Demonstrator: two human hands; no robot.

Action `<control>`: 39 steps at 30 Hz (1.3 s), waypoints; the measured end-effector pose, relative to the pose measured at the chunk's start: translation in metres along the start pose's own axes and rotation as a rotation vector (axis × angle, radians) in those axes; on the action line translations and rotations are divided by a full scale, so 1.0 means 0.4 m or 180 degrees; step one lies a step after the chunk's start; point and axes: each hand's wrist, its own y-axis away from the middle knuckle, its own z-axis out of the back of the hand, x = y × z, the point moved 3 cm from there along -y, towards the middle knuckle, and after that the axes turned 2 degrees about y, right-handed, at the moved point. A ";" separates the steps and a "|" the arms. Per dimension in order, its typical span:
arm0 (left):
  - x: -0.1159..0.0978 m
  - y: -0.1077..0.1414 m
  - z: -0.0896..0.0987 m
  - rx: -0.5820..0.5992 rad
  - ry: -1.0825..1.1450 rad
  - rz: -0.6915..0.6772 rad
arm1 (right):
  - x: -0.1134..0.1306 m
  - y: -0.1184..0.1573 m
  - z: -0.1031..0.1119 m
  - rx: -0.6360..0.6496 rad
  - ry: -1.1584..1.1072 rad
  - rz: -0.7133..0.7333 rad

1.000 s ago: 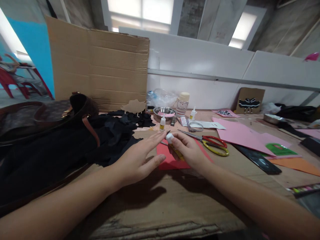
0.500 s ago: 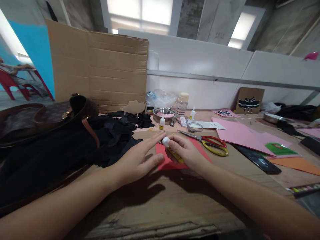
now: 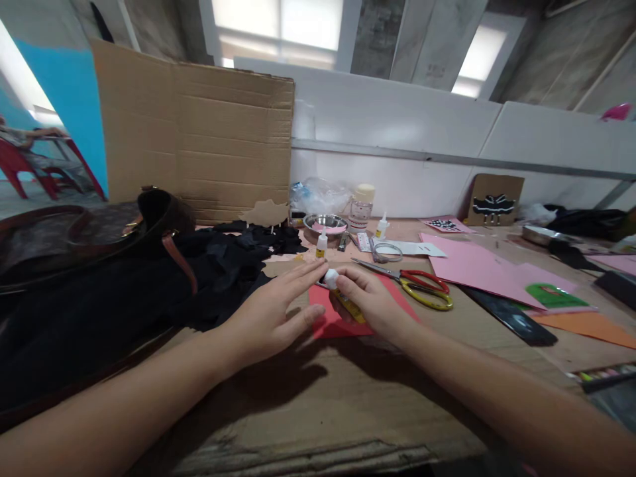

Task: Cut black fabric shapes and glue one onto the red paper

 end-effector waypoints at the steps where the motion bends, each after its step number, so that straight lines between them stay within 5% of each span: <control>1: -0.001 0.000 0.000 -0.0024 -0.0065 -0.0026 | 0.002 0.000 -0.001 0.0001 0.0001 -0.0001; 22: 0.007 0.005 -0.022 0.0085 -0.0203 -0.0018 | -0.001 0.015 -0.007 0.0160 0.0302 0.0050; 30: 0.004 -0.001 -0.016 -0.0096 0.0719 0.0605 | 0.003 0.017 0.000 0.0114 0.0417 0.0130; 39: -0.003 0.001 -0.014 -0.0240 0.0794 0.0255 | 0.022 0.020 0.001 0.0009 0.0581 0.0249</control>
